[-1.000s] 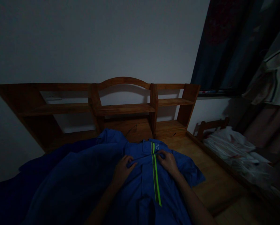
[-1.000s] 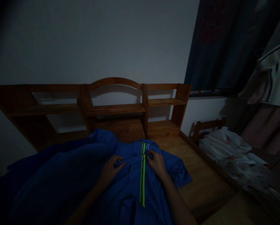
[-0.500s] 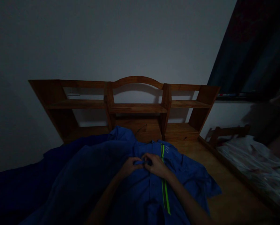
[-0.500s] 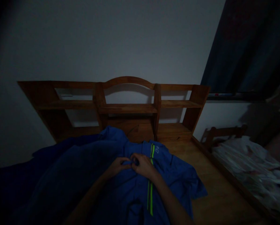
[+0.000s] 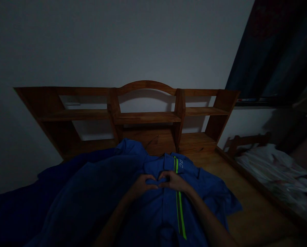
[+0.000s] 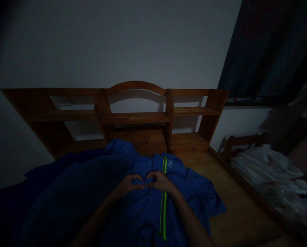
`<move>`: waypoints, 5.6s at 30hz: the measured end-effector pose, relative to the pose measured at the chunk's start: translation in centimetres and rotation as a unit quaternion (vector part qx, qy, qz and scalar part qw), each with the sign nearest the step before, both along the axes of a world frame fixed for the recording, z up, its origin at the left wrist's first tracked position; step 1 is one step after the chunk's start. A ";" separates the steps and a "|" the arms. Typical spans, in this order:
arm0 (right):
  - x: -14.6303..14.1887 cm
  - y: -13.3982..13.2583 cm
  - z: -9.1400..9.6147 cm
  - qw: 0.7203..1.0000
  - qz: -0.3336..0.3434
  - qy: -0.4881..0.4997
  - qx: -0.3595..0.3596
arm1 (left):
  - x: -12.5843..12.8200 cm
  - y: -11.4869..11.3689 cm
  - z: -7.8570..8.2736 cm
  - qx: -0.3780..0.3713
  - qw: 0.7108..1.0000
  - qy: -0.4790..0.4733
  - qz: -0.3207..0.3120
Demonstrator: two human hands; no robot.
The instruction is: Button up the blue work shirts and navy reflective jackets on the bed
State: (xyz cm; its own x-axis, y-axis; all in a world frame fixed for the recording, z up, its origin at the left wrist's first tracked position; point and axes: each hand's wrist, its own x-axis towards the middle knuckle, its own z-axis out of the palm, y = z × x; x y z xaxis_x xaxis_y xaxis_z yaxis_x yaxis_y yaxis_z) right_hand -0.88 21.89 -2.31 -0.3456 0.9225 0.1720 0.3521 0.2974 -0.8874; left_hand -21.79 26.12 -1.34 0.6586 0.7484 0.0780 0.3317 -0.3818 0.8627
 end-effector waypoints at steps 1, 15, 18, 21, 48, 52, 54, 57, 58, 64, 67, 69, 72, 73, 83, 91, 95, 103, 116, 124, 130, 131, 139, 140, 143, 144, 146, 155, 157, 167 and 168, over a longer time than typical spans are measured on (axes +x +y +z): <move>0.0 0.0 0.0 1.000 -0.001 -0.001 0.001 | 0.0 -0.1 0.1 0.002 1.000 0.001 -0.009; 1.0 -0.8 1.3 0.997 0.046 -0.012 -0.065 | 0.0 -0.7 0.4 0.013 0.997 0.055 -0.056; 0.8 -0.9 1.3 0.997 0.044 -0.001 -0.071 | 0.0 -0.7 0.3 0.007 0.997 0.044 -0.063; 0.7 -0.8 1.2 0.996 0.044 0.017 -0.076 | -0.1 -0.8 0.2 0.010 0.998 0.044 -0.045; 1.7 -0.2 0.5 0.994 0.026 0.049 -0.095 | 0.9 -2.0 1.4 0.042 0.999 -0.009 0.032; 1.5 -0.2 0.3 0.992 0.020 0.075 -0.104 | 1.4 -2.0 0.5 0.064 0.996 -0.026 0.055; 1.4 -0.2 0.1 0.991 0.014 0.084 -0.104 | 1.6 -2.0 0.1 0.076 0.995 -0.035 0.061; 1.1 -0.2 -0.1 0.991 0.004 0.091 -0.101 | 1.7 -2.0 -0.2 0.083 0.994 -0.038 0.059; 1.0 -0.3 -0.1 0.991 0.000 0.092 -0.099 | 1.6 -2.0 -0.2 0.082 0.994 -0.038 0.057; 1.0 -0.4 0.2 0.993 -0.022 0.080 -0.080 | 1.2 -1.9 0.2 0.065 0.996 -0.034 0.042; 1.1 -0.4 0.2 0.994 -0.025 0.081 -0.075 | 1.0 -2.0 0.7 0.056 0.997 -0.039 0.031; 1.2 -0.4 0.1 0.994 -0.023 0.080 -0.076 | 1.0 -2.1 0.9 0.050 0.998 -0.044 0.021; 1.4 -0.2 -0.2 0.993 -0.016 0.081 -0.081 | 1.1 -2.3 0.9 0.049 0.997 -0.052 0.015; 1.4 -0.2 -0.3 0.993 -0.013 0.081 -0.081 | 1.1 -2.3 0.9 0.052 0.997 -0.054 0.018; 1.0 -0.4 0.4 0.993 -0.007 0.092 -0.079 | 1.8 -2.2 0.0 0.100 0.991 -0.045 0.075; 0.2 -0.3 0.3 0.998 -0.060 0.027 -0.018 | 1.7 -2.7 1.7 0.226 0.964 0.005 0.141; 0.1 0.0 0.8 0.991 -0.127 -0.017 0.047 | 1.1 -2.2 2.9 0.285 0.941 0.063 0.171; 2.0 0.0 1.9 0.942 -0.308 -0.072 0.113 | -1.0 -1.2 2.9 0.244 0.957 0.090 0.131; -1.9 -2.4 3.0 0.954 -0.122 -0.147 0.230 | -0.6 -2.1 -0.6 0.200 0.961 0.066 0.176; -2.8 -2.2 1.8 0.969 -0.118 -0.118 0.184 | -0.7 -1.9 -0.4 0.023 0.988 -0.019 0.153; -2.7 -2.0 2.1 0.977 -0.108 -0.072 0.166 | -0.8 -1.8 0.3 0.004 0.991 -0.055 0.126; -2.7 -2.0 2.1 0.978 -0.109 -0.071 0.164 | -0.8 -1.8 0.4 -0.004 0.991 -0.053 0.125; -2.7 -2.1 1.7 0.979 -0.112 -0.074 0.152 | -0.9 -1.9 1.0 -0.021 0.991 -0.033 0.128; -2.7 -2.1 1.8 0.980 -0.111 -0.073 0.151 | -0.9 -1.9 1.0 -0.018 0.991 -0.033 0.128; -2.6 -2.1 1.8 0.982 -0.109 -0.067 0.139 | -0.8 -2.1 1.0 -0.009 0.991 -0.039 0.127; -2.6 -2.1 1.8 0.983 -0.110 -0.063 0.133 | -0.7 -2.2 1.1 -0.009 0.991 -0.040 0.124; -2.5 -2.0 1.6 0.985 -0.112 -0.052 0.123 | -0.7 -2.3 1.1 -0.009 0.992 -0.043 0.121; -2.0 -1.1 0.5 0.993 -0.084 0.030 0.075 | -0.2 -2.5 0.6 0.037 0.988 -0.055 0.143; -2.0 -1.0 0.4 0.994 -0.071 0.045 0.069 | -0.1 -2.4 0.4 0.050 0.986 -0.052 0.153; -2.2 -0.7 0.2 0.991 -0.098 0.054 0.075 | 0.1 -2.9 0.4 0.091 0.983 -0.061 0.149; -2.3 -0.8 0.2 0.990 -0.104 0.050 0.082 | 0.1 -2.8 0.4 0.090 0.982 -0.063 0.150</move>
State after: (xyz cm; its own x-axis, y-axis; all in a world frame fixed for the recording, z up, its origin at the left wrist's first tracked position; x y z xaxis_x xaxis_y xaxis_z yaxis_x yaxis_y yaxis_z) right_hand -3.13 21.11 -2.08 -0.1243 0.9291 0.3484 0.3336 0.3698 -0.8671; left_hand -21.71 23.29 -0.94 0.3862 0.8742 0.2943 0.3480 -0.4336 0.8312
